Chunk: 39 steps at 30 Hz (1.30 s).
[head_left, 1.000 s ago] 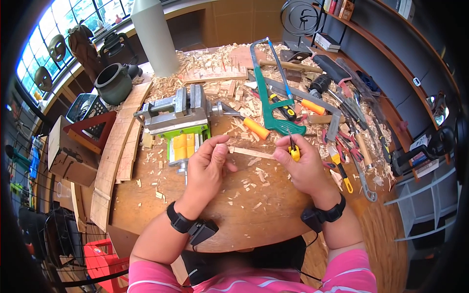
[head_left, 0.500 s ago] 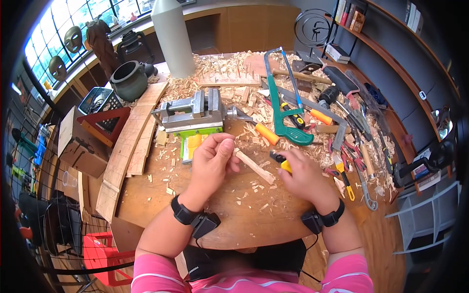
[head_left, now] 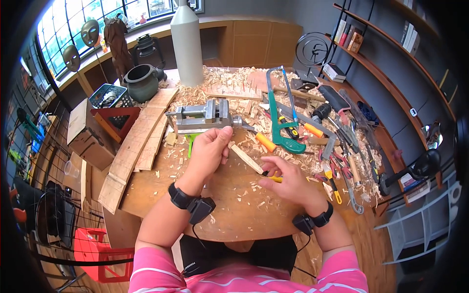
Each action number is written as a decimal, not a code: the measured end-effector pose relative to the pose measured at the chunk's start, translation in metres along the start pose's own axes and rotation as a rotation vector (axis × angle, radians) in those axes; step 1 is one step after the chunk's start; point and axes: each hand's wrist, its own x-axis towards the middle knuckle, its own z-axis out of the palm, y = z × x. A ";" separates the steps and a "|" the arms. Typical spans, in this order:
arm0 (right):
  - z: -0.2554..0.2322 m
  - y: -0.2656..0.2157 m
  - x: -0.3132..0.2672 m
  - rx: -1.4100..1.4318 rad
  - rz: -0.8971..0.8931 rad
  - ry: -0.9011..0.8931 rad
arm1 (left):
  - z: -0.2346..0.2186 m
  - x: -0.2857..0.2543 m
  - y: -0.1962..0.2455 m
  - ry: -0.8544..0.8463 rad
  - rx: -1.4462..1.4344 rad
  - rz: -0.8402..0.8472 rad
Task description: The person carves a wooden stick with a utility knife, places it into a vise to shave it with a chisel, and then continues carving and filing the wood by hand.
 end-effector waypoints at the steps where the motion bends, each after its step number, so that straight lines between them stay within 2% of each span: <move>1: 0.003 -0.013 0.003 -0.003 0.000 0.002 | 0.000 0.002 0.004 -0.003 -0.002 0.002; 3: 0.008 -0.032 0.012 0.158 0.017 0.097 | 0.002 0.006 0.013 -0.023 0.042 -0.003; 7: 0.014 -0.036 0.039 0.109 0.131 0.111 | -0.013 0.026 0.029 -0.070 0.133 0.038; 9: 0.015 -0.029 0.048 0.603 0.287 0.063 | -0.045 0.044 0.042 -0.067 0.299 0.217; 11: 0.015 -0.031 0.051 0.694 0.318 0.073 | -0.067 0.055 0.050 0.382 0.767 0.603; 12: 0.015 -0.032 0.053 0.789 0.346 0.080 | -0.084 0.064 0.047 0.380 0.764 0.608; 14: 0.017 -0.034 0.057 0.754 0.343 0.093 | -0.118 0.086 0.028 0.407 1.021 0.522; 15: 0.020 -0.034 0.059 0.722 0.346 0.100 | -0.126 0.089 0.022 0.297 0.891 0.318; 16: 0.025 -0.033 0.062 0.721 0.344 0.098 | -0.130 0.090 0.015 0.300 0.890 0.319; 18: 0.037 -0.029 0.070 0.486 0.199 0.271 | -0.136 0.090 0.004 0.196 0.816 0.354; 19: 0.041 -0.029 0.074 0.488 0.200 0.268 | -0.139 0.091 0.001 0.185 0.792 0.407; 21: 0.046 -0.032 0.082 0.260 0.144 0.414 | -0.139 0.085 0.002 0.202 0.795 0.381; 28: 0.073 -0.035 0.118 -0.021 0.067 0.422 | -0.123 0.045 0.007 0.290 0.891 0.453; 29: 0.076 -0.036 0.122 -0.037 0.047 0.413 | -0.123 0.037 0.008 0.280 0.830 0.387; 33: 0.093 -0.025 0.132 -0.049 0.006 0.397 | -0.136 0.022 -0.003 0.341 0.718 0.306; 35: 0.097 -0.021 0.136 -0.059 -0.008 0.397 | -0.144 0.020 -0.009 0.358 0.423 0.110; 36: 0.097 -0.023 0.138 -0.077 -0.032 0.395 | -0.144 0.019 -0.010 0.352 0.431 0.103; 38: 0.095 -0.027 0.140 -0.107 -0.009 0.397 | -0.143 0.018 -0.010 0.402 0.177 0.070; 39: 0.092 -0.031 0.141 -0.159 0.013 0.388 | -0.141 0.016 -0.005 0.381 0.220 0.072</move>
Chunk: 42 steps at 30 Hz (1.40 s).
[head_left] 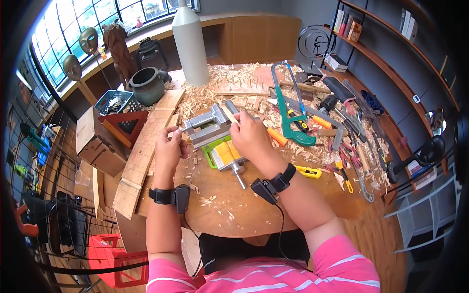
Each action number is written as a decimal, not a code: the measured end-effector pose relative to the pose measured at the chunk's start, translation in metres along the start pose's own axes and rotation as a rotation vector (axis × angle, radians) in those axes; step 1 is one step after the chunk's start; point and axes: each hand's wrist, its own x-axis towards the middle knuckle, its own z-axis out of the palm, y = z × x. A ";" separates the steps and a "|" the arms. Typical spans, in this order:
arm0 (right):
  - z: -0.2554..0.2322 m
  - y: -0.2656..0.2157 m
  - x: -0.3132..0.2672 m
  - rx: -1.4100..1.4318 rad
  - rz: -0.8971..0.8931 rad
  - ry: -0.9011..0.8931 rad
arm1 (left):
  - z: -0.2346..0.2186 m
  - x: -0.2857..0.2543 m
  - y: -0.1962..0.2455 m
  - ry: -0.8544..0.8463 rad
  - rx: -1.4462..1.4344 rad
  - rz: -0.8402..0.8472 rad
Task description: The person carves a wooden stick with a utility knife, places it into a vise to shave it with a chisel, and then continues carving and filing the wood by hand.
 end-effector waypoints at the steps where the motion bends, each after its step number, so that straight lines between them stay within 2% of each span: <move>1: -0.001 -0.001 0.001 -0.057 0.011 -0.010 | -0.001 -0.002 0.006 -0.004 0.001 -0.005; 3: 0.000 -0.002 0.004 -0.103 0.021 -0.040 | -0.003 -0.003 0.018 -0.076 0.106 -0.024; 8: -0.003 0.001 0.012 -0.120 0.021 -0.071 | -0.009 -0.010 0.035 -0.171 -0.097 -0.130; 10: -0.006 0.001 0.011 0.003 0.036 -0.028 | -0.006 -0.013 0.027 -0.157 -0.189 -0.065; 12: -0.003 -0.003 0.006 -0.037 0.044 -0.032 | -0.008 -0.011 0.021 -0.151 -0.234 -0.037; 14: -0.002 -0.008 0.000 -0.079 0.054 -0.033 | -0.014 -0.002 0.017 -0.164 -0.022 0.030; 15: -0.003 -0.011 -0.001 -0.102 0.054 -0.041 | -0.014 0.005 0.017 -0.166 -0.023 0.028; 17: -0.002 -0.011 -0.004 -0.127 0.057 -0.052 | -0.010 0.023 0.019 0.031 0.250 0.138; 18: -0.001 -0.009 -0.004 -0.098 0.023 -0.015 | -0.002 0.026 0.020 0.158 0.371 0.324; 19: -0.001 -0.007 -0.004 -0.071 -0.013 0.022 | -0.001 0.031 0.021 0.157 0.365 0.322; 21: -0.001 -0.001 -0.002 -0.050 -0.038 0.043 | -0.005 0.042 0.021 0.107 0.313 0.085; 22: -0.001 0.000 -0.001 -0.021 -0.062 0.062 | -0.009 0.046 0.020 0.107 0.308 0.081; 24: 0.000 -0.002 0.000 -0.066 -0.008 0.018 | -0.020 0.051 0.016 -0.064 0.177 -0.023; 25: 0.000 -0.005 0.001 -0.108 0.047 -0.019 | -0.023 0.052 0.011 -0.063 0.176 -0.024; 28: 0.002 -0.011 0.002 -0.248 -0.004 -0.065 | -0.023 0.048 0.002 -0.099 0.274 -0.023; 30: 0.003 -0.009 0.004 -0.203 -0.016 -0.045 | -0.018 0.042 0.001 -0.060 0.014 -0.321; 35: -0.001 -0.009 0.019 -0.186 0.003 -0.019 | -0.012 0.046 -0.006 -0.043 -0.124 -0.368; 37: -0.004 -0.017 0.022 -0.206 -0.010 -0.107 | -0.012 0.048 -0.010 -0.027 -0.159 -0.397; 40: 0.004 -0.013 0.020 -0.173 0.047 -0.090 | -0.016 0.040 -0.006 -0.057 -0.142 -0.348; 42: 0.002 -0.010 0.018 -0.128 0.033 -0.055 | -0.020 0.025 0.009 -0.142 0.034 -0.341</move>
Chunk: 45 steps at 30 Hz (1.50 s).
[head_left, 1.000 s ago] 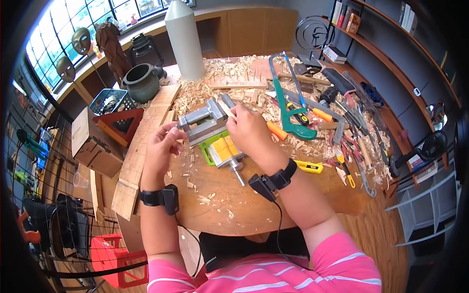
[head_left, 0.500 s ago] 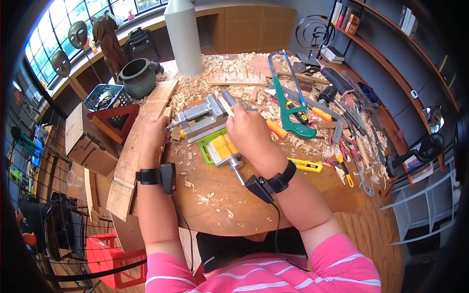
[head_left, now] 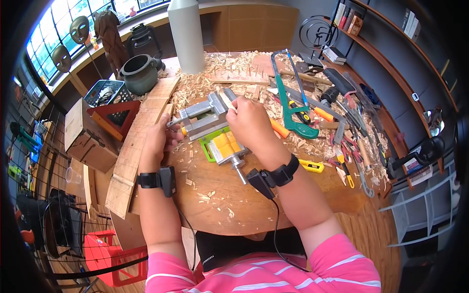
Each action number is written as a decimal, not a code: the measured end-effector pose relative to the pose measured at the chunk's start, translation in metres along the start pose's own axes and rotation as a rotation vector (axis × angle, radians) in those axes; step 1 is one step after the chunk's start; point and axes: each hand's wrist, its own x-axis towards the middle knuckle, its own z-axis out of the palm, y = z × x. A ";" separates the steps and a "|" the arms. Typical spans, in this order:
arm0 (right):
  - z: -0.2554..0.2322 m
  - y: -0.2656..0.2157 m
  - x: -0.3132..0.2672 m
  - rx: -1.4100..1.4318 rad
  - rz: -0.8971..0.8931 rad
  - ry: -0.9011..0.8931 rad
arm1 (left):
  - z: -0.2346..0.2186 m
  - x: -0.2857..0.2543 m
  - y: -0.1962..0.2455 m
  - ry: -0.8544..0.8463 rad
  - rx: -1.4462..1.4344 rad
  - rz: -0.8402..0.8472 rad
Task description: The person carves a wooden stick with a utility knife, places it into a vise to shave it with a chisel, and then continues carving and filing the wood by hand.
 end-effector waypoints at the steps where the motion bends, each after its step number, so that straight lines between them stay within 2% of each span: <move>1: -0.001 0.002 -0.002 0.043 -0.004 0.036 | -0.004 -0.006 0.003 -0.001 0.001 -0.001; 3: -0.001 0.005 0.000 0.028 -0.020 0.050 | -0.014 -0.010 0.006 -0.160 0.103 0.033; 4: -0.001 0.007 0.000 0.013 -0.038 0.063 | -0.018 -0.009 0.005 -0.165 0.105 0.031; 6: 0.000 0.007 0.002 -0.034 -0.050 0.057 | -0.027 -0.007 0.003 -0.313 0.269 0.101; 9: -0.002 -0.006 -0.002 -0.096 -0.032 0.003 | -0.035 -0.005 -0.003 -0.334 0.118 0.153; 13: -0.002 -0.010 -0.010 -0.090 0.007 -0.046 | -0.028 -0.007 0.002 -0.251 0.055 0.130; 15: -0.001 -0.004 -0.011 -0.061 -0.018 -0.021 | -0.023 -0.015 0.013 -0.044 -0.041 0.140; 18: -0.003 0.004 -0.008 -0.020 -0.054 0.011 | -0.023 -0.021 0.016 -0.134 -0.180 0.203; 22: -0.001 0.004 -0.004 -0.018 -0.055 -0.016 | -0.026 -0.017 0.011 -0.159 -0.277 0.191; 24: -0.002 0.000 -0.009 -0.007 -0.027 -0.006 | -0.030 -0.015 0.011 -0.200 -0.078 0.207; 26: 0.000 0.000 -0.014 0.005 0.000 0.003 | -0.029 -0.015 0.009 -0.205 -0.015 0.218; 28: 0.003 0.005 -0.018 0.049 -0.085 0.057 | -0.024 -0.020 0.009 -0.213 0.049 0.227; 31: 0.005 0.007 -0.019 0.048 -0.102 0.090 | -0.017 -0.027 0.012 -0.158 0.113 0.313; 33: 0.003 0.003 -0.020 0.052 -0.057 0.077 | -0.015 -0.024 0.011 0.029 0.297 0.334; 37: 0.007 0.002 -0.017 0.042 -0.010 0.071 | -0.017 -0.015 0.006 -0.068 0.305 0.352; 39: 0.010 0.005 -0.015 0.047 -0.047 0.091 | -0.017 -0.005 -0.002 -0.097 0.407 0.352; 42: 0.013 0.006 -0.014 0.046 -0.085 0.123 | -0.015 -0.003 -0.008 -0.048 0.474 0.386; 45: 0.013 0.005 -0.011 0.042 -0.073 0.118 | -0.018 0.001 -0.009 -0.071 0.506 0.370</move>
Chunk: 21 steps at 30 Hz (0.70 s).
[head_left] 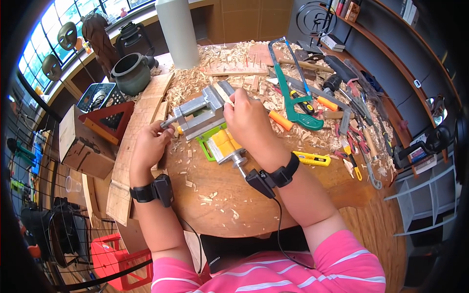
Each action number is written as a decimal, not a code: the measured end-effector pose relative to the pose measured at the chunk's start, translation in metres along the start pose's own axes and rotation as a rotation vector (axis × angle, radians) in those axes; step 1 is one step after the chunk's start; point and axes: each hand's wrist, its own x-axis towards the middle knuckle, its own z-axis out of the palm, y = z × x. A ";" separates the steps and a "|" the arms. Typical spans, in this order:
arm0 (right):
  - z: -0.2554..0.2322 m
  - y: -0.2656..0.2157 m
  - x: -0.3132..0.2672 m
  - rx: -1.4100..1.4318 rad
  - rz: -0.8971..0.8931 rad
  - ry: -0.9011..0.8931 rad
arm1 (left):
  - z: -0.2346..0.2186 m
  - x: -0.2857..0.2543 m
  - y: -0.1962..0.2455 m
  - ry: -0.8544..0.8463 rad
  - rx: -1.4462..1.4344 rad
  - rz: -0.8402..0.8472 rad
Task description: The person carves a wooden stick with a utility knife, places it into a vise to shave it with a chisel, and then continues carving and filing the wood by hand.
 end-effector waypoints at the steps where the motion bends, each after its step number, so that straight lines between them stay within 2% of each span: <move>1: 0.000 -0.001 0.002 -0.003 0.014 -0.016 | 0.000 -0.001 0.001 0.000 0.001 -0.001; 5: -0.002 0.001 0.008 -0.008 -0.005 -0.039 | 0.000 -0.005 0.008 -0.024 -0.072 -0.010; 7: -0.006 -0.002 0.014 -0.036 0.075 -0.137 | -0.001 -0.007 0.012 -0.044 -0.108 -0.012; 10: -0.015 -0.008 0.020 -0.009 0.101 -0.140 | -0.003 -0.009 0.018 -0.116 -0.151 -0.056; 14: -0.022 0.001 0.025 0.014 0.052 -0.209 | -0.007 -0.010 0.022 -0.136 -0.204 -0.068; 16: -0.020 0.011 0.029 0.139 -0.009 -0.259 | -0.010 -0.009 0.020 -0.158 -0.241 -0.098; 18: -0.016 0.016 0.026 0.129 -0.018 -0.259 | -0.012 -0.007 0.012 -0.171 -0.543 -0.083; 21: -0.008 0.016 0.018 0.135 -0.034 -0.208 | -0.014 -0.005 0.009 -0.176 -0.617 -0.086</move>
